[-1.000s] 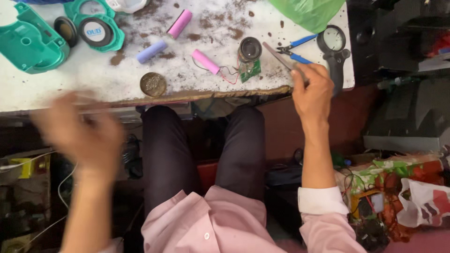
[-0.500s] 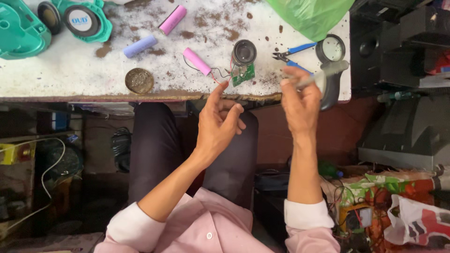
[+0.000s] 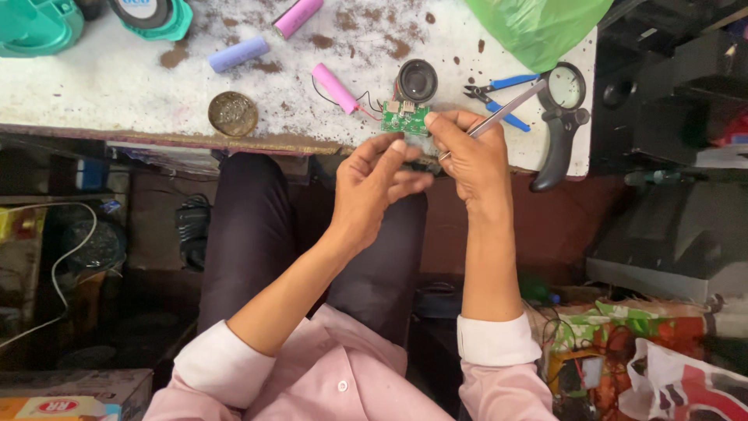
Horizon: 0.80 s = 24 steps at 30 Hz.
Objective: The person connects a pink cylindrical battery to a green circuit board, inspects the connection with a magnifying glass, then uses a soldering iron to attach wires to the board. The person also uses a small metal tool to adjust components on the circuit board.
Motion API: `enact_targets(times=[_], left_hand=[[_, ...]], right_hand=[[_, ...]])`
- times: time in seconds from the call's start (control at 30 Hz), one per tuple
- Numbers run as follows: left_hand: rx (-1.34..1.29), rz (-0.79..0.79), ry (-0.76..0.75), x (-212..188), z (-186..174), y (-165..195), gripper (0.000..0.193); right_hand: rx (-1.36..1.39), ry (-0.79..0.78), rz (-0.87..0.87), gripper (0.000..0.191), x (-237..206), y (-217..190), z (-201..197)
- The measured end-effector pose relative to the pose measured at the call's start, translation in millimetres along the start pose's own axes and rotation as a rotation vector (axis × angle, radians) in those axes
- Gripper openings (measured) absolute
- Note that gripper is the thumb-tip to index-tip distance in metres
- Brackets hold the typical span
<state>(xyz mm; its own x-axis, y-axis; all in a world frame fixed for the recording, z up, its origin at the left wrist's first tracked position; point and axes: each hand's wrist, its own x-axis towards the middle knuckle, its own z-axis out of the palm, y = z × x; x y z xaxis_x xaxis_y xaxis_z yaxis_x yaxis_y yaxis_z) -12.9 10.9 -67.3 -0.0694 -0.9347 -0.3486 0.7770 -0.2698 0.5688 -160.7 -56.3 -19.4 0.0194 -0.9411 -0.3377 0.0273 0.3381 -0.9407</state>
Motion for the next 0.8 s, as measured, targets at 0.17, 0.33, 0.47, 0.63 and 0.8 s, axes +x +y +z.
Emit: enact_targets(times=[0.17, 0.33, 0.47, 0.63, 0.8], left_hand=[[-0.201, 0.011, -0.028, 12.1, 12.5, -6.9, 0.026], [-0.213, 0.011, -0.004, 17.5, 12.7, -10.3, 0.026], [-0.222, 0.01, -0.048, 17.5, 5.9, -9.7, 0.024], [-0.2, 0.022, -0.083, 18.5, 4.6, -11.1, 0.022], [-0.159, 0.035, -0.048, 17.4, 7.2, -10.5, 0.023]], right_hand=[[-0.066, -0.006, -0.061, 0.013, -5.9, 2.7, 1.3], [0.131, 0.042, -0.18, 0.012, -18.1, 10.9, -5.9], [0.395, 0.052, -0.288, 0.014, -31.5, 20.6, -17.0], [0.406, 0.035, -0.384, 0.013, -36.3, 42.0, -23.1], [0.353, 0.004, -0.453, 0.021, -23.4, 54.7, -26.3]])
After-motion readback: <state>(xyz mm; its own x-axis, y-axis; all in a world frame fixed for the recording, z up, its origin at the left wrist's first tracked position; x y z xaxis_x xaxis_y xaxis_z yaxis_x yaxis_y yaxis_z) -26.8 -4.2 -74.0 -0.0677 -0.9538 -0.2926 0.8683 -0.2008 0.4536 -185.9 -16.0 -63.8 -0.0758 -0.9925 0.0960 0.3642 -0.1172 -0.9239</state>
